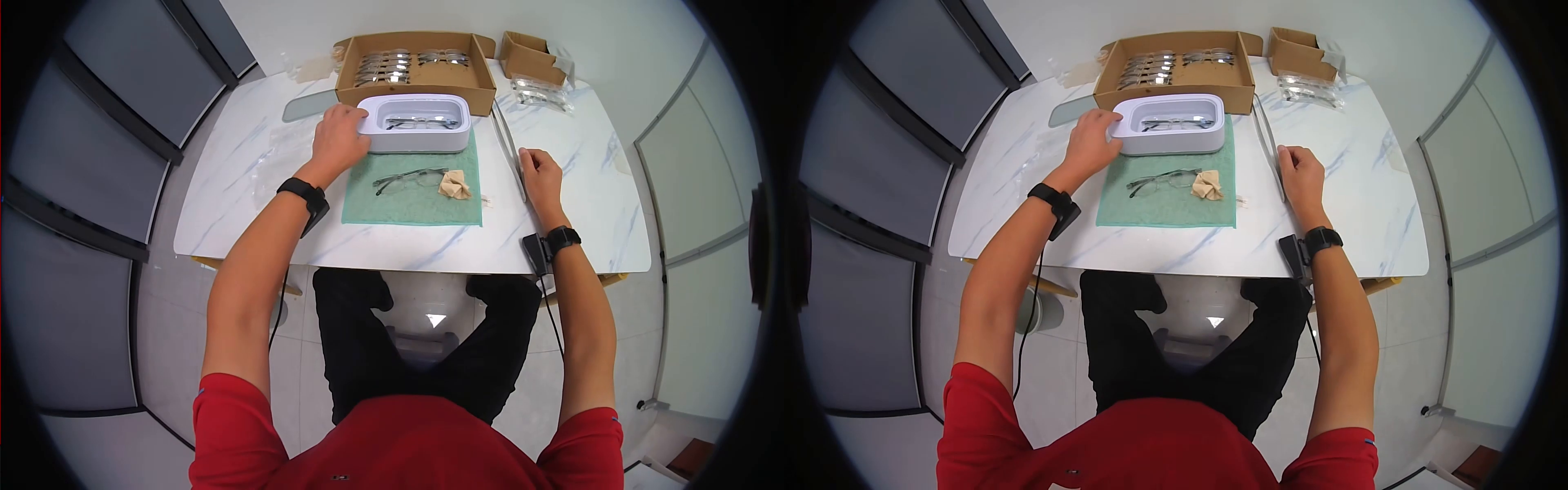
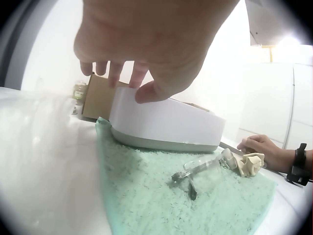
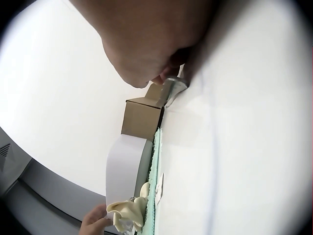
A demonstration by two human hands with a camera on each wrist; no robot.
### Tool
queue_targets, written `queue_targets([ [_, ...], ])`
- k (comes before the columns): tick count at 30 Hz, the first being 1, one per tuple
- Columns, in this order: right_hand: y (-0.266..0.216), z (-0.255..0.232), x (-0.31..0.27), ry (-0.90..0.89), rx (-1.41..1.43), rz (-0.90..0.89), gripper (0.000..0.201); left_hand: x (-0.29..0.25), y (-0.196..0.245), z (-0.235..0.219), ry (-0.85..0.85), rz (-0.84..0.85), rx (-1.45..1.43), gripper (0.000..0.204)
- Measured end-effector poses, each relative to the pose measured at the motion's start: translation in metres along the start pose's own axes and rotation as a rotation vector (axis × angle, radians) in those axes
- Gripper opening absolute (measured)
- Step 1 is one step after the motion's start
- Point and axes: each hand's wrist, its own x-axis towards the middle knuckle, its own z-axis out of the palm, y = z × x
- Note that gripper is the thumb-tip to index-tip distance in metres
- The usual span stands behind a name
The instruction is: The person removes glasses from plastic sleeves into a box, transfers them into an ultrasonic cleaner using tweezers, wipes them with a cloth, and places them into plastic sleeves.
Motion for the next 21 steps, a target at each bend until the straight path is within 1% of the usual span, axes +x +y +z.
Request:
queue_targets([
  [5, 0.000, -0.002, 0.002, -0.005, 0.012, 0.033, 0.031, -0.005, 0.003, 0.000, 0.022, 0.014, -0.029, 0.045],
  [7, 0.002, -0.002, 0.002, -0.002, 0.007, 0.030, 0.031, -0.010, 0.006, -0.001, 0.098, 0.029, -0.077, 0.045],
  [8, 0.003, -0.001, 0.003, -0.003, 0.005, 0.036, 0.032, -0.014, 0.008, -0.002, 0.092, 0.028, -0.076, 0.045],
  [10, 0.005, 0.000, 0.003, -0.005, 0.006, 0.052, 0.032, -0.023, 0.014, -0.007, 0.223, 0.101, -0.098, 0.042],
  [14, 0.003, -0.002, 0.003, -0.020, 0.012, 0.065, 0.033, -0.054, 0.031, -0.015, 0.189, 0.107, -0.163, 0.040],
  [16, 0.002, -0.001, 0.002, -0.028, 0.019, 0.081, 0.033, -0.073, 0.040, -0.011, 0.028, 0.078, -0.267, 0.035],
  [17, 0.003, -0.001, 0.002, -0.023, 0.030, 0.086, 0.033, -0.076, 0.042, -0.008, 0.029, 0.079, -0.266, 0.035],
  [19, 0.006, 0.000, 0.004, -0.013, 0.040, 0.087, 0.034, -0.080, 0.042, -0.002, -0.087, -0.025, -0.293, 0.029],
  [21, 0.011, 0.001, 0.006, -0.002, 0.048, 0.087, 0.034, -0.080, 0.037, 0.005, -0.102, -0.015, -0.280, 0.026],
])
